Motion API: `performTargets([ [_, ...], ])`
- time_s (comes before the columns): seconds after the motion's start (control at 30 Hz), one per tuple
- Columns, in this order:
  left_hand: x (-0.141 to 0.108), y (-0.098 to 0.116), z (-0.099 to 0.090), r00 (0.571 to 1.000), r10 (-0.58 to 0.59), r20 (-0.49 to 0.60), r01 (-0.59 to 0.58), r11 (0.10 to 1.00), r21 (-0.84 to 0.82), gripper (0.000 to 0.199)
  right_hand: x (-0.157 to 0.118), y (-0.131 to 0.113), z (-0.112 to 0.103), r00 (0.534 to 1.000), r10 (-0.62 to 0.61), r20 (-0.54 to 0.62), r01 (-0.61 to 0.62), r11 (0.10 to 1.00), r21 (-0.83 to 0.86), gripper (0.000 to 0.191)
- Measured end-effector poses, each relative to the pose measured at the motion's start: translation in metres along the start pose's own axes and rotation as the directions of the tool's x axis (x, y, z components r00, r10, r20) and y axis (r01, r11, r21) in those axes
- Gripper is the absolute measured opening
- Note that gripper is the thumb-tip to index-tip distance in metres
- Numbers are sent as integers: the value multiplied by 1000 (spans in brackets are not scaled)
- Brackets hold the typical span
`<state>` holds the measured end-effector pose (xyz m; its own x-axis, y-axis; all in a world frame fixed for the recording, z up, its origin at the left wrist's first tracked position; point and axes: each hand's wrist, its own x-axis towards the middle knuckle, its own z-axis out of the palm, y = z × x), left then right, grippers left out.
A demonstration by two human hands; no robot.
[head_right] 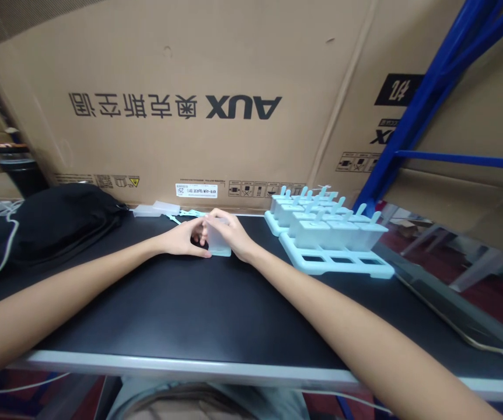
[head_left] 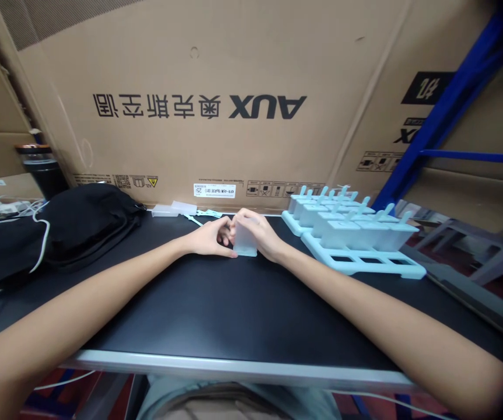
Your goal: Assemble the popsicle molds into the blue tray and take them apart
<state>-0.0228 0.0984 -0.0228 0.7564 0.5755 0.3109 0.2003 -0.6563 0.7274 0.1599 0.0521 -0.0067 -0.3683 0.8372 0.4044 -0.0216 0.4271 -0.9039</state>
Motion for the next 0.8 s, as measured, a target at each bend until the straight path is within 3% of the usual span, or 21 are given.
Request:
performTargets([
  [0.2, 0, 2, 0, 1000, -7, 19, 8, 999, -49, 49, 5, 1, -4, 996, 57, -75, -51, 996, 78, 15],
  [0.4, 0, 5, -1, 1000, -12, 25, 12, 1000, -20, 47, 6, 0, 2, 995, -10, -100, 30, 979, 201, 15],
  [0.53, 0, 5, 0, 1000, -4, 16, 4, 1000, 11, 46, 9, 3, 2, 994, -51, -98, 63, 990, 123, 7],
  [0.8, 0, 7, -1, 1000, 0, 16, -1, 998, 61, 45, 11, 1, -3, 984, -173, -42, 174, 985, 17, 11],
])
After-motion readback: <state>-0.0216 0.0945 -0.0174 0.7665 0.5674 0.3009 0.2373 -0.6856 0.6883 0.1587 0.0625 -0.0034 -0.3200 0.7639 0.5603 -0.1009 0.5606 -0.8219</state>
